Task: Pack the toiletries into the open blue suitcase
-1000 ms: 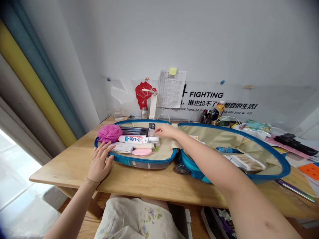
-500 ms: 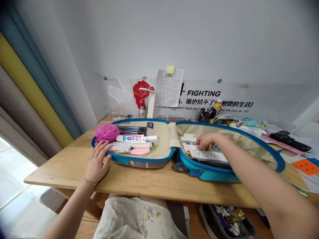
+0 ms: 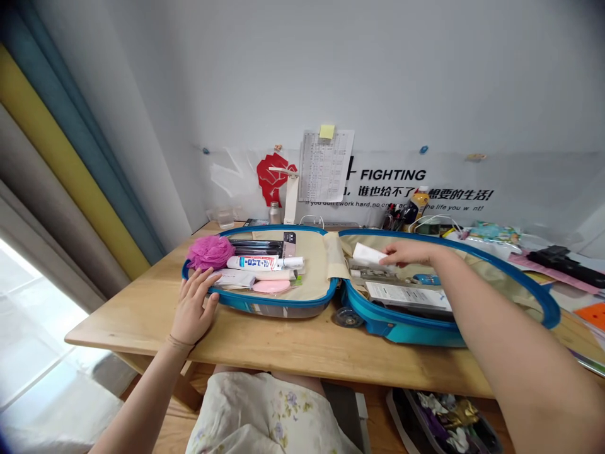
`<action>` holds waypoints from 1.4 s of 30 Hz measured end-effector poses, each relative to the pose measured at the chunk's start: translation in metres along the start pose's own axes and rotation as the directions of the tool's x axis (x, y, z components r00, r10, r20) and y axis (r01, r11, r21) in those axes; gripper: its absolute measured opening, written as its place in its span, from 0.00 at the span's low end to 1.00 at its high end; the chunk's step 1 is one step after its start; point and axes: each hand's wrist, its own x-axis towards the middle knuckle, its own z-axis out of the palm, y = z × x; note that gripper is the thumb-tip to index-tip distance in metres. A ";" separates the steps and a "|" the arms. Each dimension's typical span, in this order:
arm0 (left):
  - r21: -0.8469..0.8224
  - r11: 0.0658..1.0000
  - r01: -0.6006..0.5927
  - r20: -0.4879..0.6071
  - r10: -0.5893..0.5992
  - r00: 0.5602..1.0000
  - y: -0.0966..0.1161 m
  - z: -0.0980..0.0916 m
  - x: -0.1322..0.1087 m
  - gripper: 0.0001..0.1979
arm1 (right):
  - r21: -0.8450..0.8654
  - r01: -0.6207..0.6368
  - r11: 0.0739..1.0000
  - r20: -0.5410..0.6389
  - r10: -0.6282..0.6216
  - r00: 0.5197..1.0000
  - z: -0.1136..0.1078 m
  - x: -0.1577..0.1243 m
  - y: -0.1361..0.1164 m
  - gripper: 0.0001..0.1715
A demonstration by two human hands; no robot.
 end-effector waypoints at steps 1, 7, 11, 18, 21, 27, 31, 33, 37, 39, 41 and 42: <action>0.000 1.000 0.003 -0.001 -0.003 1.000 0.000 0.000 0.000 0.20 | -0.010 0.021 1.000 -0.054 -0.021 0.998 -0.005 -0.001 -0.008 0.25; -0.008 1.000 0.017 0.007 -0.017 1.000 0.001 0.000 0.000 0.20 | -0.199 0.134 0.971 -0.239 -0.181 0.954 0.004 0.030 -0.097 0.27; -0.014 1.000 0.022 0.004 -0.022 1.000 0.002 -0.001 0.000 0.21 | -0.373 0.180 0.910 -0.196 -0.267 0.944 0.041 0.067 -0.150 0.22; -0.009 1.000 0.008 0.006 -0.008 1.000 0.001 -0.001 0.000 0.21 | -0.441 0.270 0.856 -0.056 -0.327 0.943 0.065 0.090 -0.166 0.18; -0.012 1.000 0.006 0.004 -0.006 1.000 0.001 -0.001 0.000 0.21 | -0.400 0.297 0.867 -0.048 -0.343 0.938 0.070 0.088 -0.165 0.20; -0.020 1.000 0.012 0.005 -0.011 1.000 0.000 -0.001 0.000 0.21 | -0.290 0.268 0.919 -0.125 -0.313 0.941 0.055 0.082 -0.164 0.16; -0.028 1.000 0.012 -0.005 -0.012 1.000 0.001 0.000 0.000 0.21 | -0.226 0.142 0.964 -0.349 -0.216 0.912 0.005 0.070 -0.133 0.25; -0.030 1.000 0.007 -0.011 -0.007 1.000 0.001 0.001 0.000 0.20 | -0.216 0.052 0.975 -0.412 -0.139 0.901 -0.018 0.062 -0.106 0.25; -0.021 1.000 -0.014 -0.016 0.013 1.000 -0.001 0.001 -0.001 0.20 | -0.240 -0.072 0.968 -0.346 -0.016 0.938 -0.027 0.044 -0.049 0.15; -0.013 1.000 -0.024 -0.016 0.024 1.000 -0.002 0.002 -0.001 0.20 | -0.258 -0.094 0.962 -0.235 0.032 0.971 -0.016 0.036 -0.024 0.14; -0.008 1.000 -0.030 -0.011 0.030 0.999 -0.002 0.002 -0.001 0.20 | -0.274 -0.102 0.956 -0.113 0.074 0.991 -0.002 0.030 -0.004 0.11; -0.006 1.000 -0.031 -0.009 0.031 0.999 -0.002 0.002 -0.001 0.20 | -0.282 -0.105 0.954 -0.062 0.091 0.994 0.005 0.029 0.005 0.10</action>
